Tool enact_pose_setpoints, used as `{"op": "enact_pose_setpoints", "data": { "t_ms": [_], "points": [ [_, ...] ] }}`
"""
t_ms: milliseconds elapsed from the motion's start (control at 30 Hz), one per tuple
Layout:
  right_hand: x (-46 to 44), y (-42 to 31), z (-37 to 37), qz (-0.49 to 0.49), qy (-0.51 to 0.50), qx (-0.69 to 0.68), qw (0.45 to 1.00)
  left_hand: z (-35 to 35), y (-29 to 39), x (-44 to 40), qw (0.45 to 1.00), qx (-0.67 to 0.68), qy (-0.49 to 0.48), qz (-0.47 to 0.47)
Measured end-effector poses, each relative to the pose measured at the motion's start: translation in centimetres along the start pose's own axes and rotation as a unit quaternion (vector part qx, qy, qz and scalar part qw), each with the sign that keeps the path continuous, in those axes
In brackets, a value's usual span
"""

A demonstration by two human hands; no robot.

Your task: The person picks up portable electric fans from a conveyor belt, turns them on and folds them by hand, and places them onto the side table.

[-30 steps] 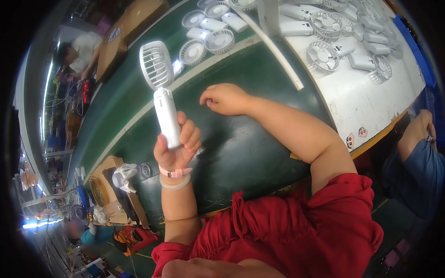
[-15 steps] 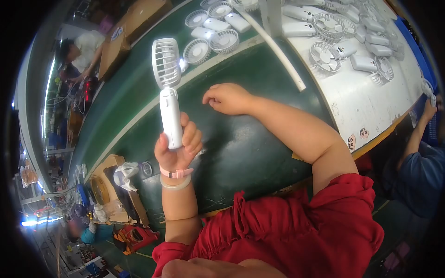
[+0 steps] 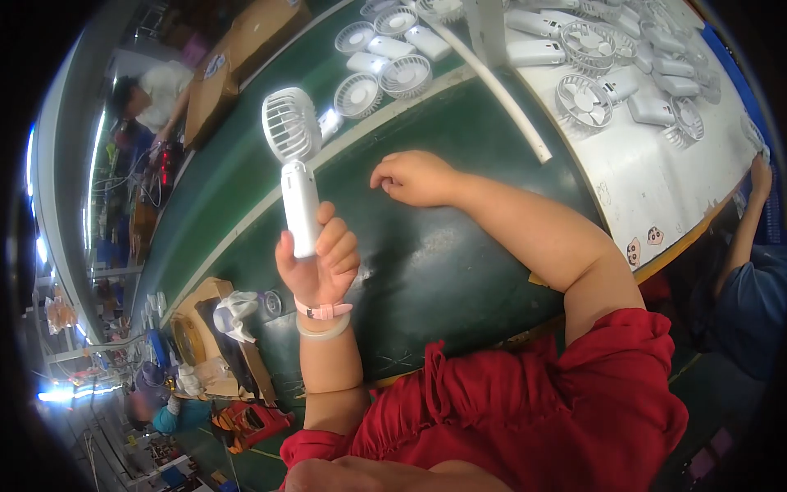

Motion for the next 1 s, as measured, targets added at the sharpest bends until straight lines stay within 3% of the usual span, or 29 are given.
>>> {"op": "enact_pose_setpoints", "data": {
  "t_ms": [200,333,600,667,733,800,867,933,1000],
  "points": [
    [0.1,0.5,-0.6,0.019,0.019,0.006,1.000,0.3,-0.1,0.4,0.997,-0.046,0.003,-0.058],
    [0.1,0.4,-0.4,0.037,0.042,0.009,0.998,-0.5,-0.2,0.2,0.992,-0.114,0.011,-0.045],
    [0.1,0.6,-0.6,0.044,0.050,0.010,0.998,0.2,1.4,0.1,0.997,-0.019,0.036,-0.063],
    [0.1,0.6,-0.6,0.046,0.055,0.013,0.997,0.5,2.4,0.0,0.992,-0.007,0.103,-0.072],
    [0.1,0.4,-0.5,0.038,0.049,0.004,0.998,1.0,3.5,-0.6,0.962,-0.029,0.230,-0.141],
    [0.0,0.3,-0.6,0.036,0.052,0.016,0.998,2.4,5.0,-1.4,0.965,-0.021,0.221,-0.144],
    [0.0,0.4,-0.7,0.034,0.050,0.018,0.998,3.4,6.1,-3.1,0.928,-0.036,0.323,-0.184],
    [0.0,0.6,-0.6,0.033,0.041,0.014,0.999,5.3,8.8,-5.2,0.912,-0.044,0.349,-0.212],
    [0.1,0.4,-0.4,0.027,0.041,0.020,0.999,5.7,12.3,-8.3,0.916,-0.093,0.319,-0.226]
  ]
}}
Point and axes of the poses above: each hand's wrist, its own x-axis away from the middle knuckle, its own z-axis out of the back of the hand, y = z × x, the point moved 1 cm from there along -x, towards the middle knuckle, and after that the axes turned 6 degrees about x, right-handed, at the moved point
